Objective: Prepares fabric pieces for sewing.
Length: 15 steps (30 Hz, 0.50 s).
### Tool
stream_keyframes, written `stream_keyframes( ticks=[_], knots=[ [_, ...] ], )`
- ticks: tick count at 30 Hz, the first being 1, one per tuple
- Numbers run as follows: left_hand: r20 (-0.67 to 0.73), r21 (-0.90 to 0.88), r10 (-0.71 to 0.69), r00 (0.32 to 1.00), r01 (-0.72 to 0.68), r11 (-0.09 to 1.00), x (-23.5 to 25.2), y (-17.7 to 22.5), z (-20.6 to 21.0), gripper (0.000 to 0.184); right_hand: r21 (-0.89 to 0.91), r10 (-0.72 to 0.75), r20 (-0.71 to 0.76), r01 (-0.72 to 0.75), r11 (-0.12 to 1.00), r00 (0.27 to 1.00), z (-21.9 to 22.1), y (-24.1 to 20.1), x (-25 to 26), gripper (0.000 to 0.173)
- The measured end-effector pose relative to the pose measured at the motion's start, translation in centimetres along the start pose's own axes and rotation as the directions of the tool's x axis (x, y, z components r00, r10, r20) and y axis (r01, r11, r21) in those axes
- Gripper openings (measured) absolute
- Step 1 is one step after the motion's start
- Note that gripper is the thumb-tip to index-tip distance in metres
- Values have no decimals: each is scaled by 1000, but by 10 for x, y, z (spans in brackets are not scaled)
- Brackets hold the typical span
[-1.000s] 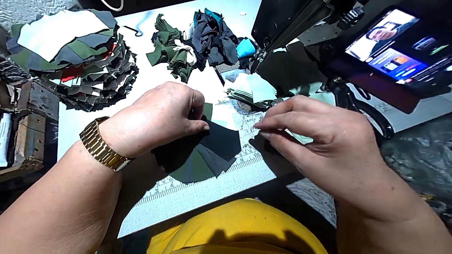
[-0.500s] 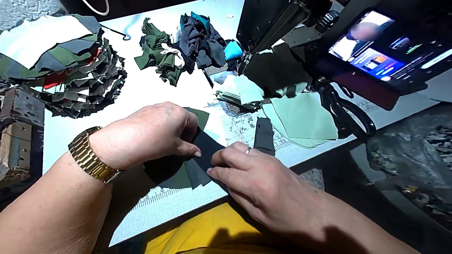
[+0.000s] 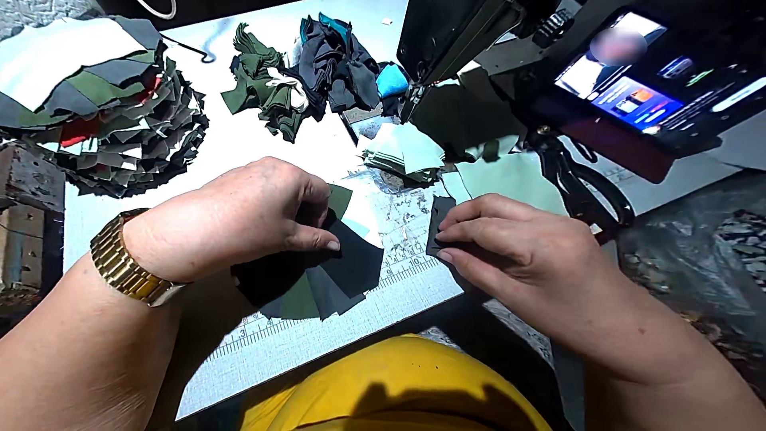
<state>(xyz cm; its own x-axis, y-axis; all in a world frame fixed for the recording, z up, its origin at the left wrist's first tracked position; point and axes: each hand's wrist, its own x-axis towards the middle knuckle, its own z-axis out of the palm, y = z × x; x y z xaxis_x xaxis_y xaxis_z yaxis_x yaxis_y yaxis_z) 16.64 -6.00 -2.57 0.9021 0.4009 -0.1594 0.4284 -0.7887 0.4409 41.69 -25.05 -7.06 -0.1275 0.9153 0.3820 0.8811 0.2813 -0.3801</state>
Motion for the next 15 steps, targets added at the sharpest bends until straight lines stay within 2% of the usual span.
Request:
stream_keyframes(
  ticks=[4,7,10,13,15],
  knots=[
    [-77,-59,52,996,-57,997,0,-5,0,22,-45,-29,-7,29,999,1000,3,1,1,16],
    [-124,-96,56,991,-68,993,0,-5,0,18,4,4,-20,-4,1000,1000,3,3,2,16],
    [-173,-161,75,982,-103,982,2,-4,0,16,-4,28,-93,-28,1000,995,0,8,8,16],
    [-214,-289,101,972,-161,944,3,0,2,28,5,58,-206,-58,998,977,-8,1,17,16],
    [-207,-424,129,970,-207,882,3,5,3,41,128,73,-260,-40,991,963,-13,-13,24,16]
  ],
)
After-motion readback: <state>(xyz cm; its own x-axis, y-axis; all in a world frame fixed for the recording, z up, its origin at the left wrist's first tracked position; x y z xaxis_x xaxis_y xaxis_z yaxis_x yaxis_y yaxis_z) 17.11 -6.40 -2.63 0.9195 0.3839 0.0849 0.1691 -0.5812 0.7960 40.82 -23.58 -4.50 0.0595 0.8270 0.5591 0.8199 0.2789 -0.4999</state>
